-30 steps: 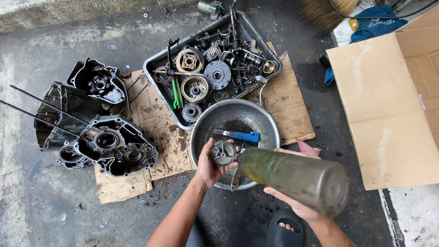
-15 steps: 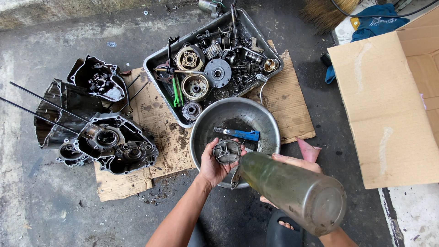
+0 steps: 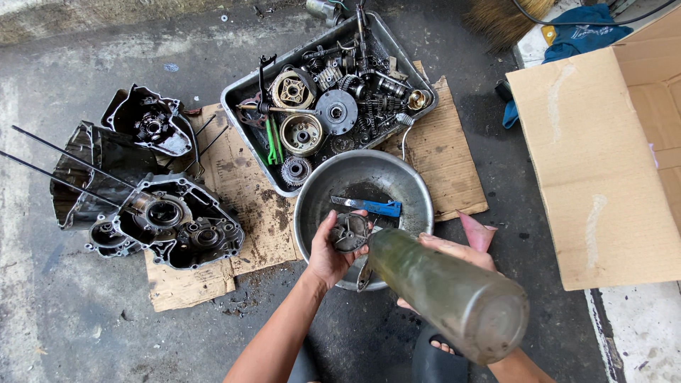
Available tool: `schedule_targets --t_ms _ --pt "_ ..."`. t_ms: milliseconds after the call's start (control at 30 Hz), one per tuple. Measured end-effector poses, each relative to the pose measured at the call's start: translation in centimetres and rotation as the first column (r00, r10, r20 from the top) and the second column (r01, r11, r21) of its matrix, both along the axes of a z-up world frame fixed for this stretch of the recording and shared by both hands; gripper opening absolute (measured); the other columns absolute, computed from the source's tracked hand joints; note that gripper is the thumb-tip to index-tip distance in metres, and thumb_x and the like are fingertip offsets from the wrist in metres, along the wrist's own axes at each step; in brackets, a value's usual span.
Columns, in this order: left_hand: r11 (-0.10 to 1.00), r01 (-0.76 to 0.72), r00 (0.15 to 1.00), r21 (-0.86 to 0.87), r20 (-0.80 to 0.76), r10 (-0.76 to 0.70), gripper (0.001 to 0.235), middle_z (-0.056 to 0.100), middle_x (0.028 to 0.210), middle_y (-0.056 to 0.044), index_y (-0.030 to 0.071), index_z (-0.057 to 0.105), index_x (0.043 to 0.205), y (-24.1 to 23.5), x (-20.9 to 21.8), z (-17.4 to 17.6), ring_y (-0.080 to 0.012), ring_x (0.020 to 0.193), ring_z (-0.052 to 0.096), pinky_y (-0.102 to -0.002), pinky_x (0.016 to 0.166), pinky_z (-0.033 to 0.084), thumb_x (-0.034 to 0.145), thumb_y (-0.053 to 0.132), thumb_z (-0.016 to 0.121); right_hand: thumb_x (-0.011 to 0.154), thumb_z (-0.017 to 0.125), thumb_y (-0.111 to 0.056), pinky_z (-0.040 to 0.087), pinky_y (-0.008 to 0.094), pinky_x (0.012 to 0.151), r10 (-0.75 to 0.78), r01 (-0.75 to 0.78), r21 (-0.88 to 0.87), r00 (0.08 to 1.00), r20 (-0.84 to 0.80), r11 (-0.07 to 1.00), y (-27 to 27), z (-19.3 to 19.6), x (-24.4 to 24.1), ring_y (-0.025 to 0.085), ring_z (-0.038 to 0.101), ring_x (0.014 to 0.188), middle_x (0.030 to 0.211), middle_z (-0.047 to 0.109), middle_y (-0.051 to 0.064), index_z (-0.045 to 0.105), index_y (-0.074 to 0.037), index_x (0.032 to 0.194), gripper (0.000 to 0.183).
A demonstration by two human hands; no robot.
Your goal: The person scrubs a small metal engine part with a brush inside a metal bowl. They then pour a liquid from a plastic bottle onto the part and continue scrubbing. The person repeats this process with other small metal components, including a gear, before placing them into a nearby tray.
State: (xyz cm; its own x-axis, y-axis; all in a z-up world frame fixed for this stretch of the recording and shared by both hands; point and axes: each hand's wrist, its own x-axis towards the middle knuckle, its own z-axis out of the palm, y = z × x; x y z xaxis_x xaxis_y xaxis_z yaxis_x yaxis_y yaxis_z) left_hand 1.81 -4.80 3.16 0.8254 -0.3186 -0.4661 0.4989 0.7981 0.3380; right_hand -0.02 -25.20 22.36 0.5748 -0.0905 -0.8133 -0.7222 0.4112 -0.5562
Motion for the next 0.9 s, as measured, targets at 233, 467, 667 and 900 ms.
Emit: schedule_targets --t_ms 233,467,667,900 --pt "0.993 0.063 0.998 -0.103 -0.017 -0.065 0.07 0.071 0.111 -0.025 -0.003 0.064 0.129 0.4 -0.3 -0.4 -0.0328 0.092 0.072 -0.042 0.072 0.064 0.094 0.056 0.048 0.048 0.079 0.022 0.057 0.053 0.08 0.222 -0.138 -0.38 0.957 0.188 0.915 0.4 1.7 0.3 0.029 0.066 0.11 0.132 0.07 0.014 0.051 -0.011 0.151 0.112" --pt "0.989 0.098 0.995 -0.109 -0.019 -0.101 0.069 0.07 0.118 -0.028 -0.005 0.062 0.131 0.6 -0.4 -1.0 -0.0343 0.093 0.072 -0.041 0.076 0.063 0.092 0.051 0.051 0.057 0.069 0.032 0.061 0.067 0.069 0.15 -0.131 -0.266 0.987 0.052 0.955 0.3 3.2 0.7 0.037 0.064 0.117 0.153 0.057 0.002 0.05 -0.011 0.152 0.106" --pt "0.983 0.121 0.992 -0.141 -0.021 -0.125 0.066 0.068 0.118 -0.028 -0.003 0.059 0.128 0.4 -0.4 -1.3 -0.0403 0.094 0.073 -0.039 0.07 0.064 0.093 0.052 0.049 0.099 0.051 -0.016 0.05 0.07 0.081 -0.116 0.073 -0.193 0.967 -0.226 0.979 1.8 5.7 2.8 0.047 0.059 0.111 0.135 0.062 0.017 0.055 -0.034 0.151 0.055" --pt "0.991 0.105 0.989 -0.079 -0.093 -0.112 0.07 0.07 0.12 -0.03 -0.006 0.063 0.128 0.5 -0.4 -1.4 -0.0376 0.092 0.073 -0.043 0.071 0.065 0.091 0.052 0.051 0.092 0.053 0.0 0.05 0.069 0.074 -0.102 0.066 -0.199 0.979 -0.178 0.978 0.8 3.2 1.2 0.047 0.06 0.101 0.128 0.065 0.019 0.049 -0.035 0.157 0.074"
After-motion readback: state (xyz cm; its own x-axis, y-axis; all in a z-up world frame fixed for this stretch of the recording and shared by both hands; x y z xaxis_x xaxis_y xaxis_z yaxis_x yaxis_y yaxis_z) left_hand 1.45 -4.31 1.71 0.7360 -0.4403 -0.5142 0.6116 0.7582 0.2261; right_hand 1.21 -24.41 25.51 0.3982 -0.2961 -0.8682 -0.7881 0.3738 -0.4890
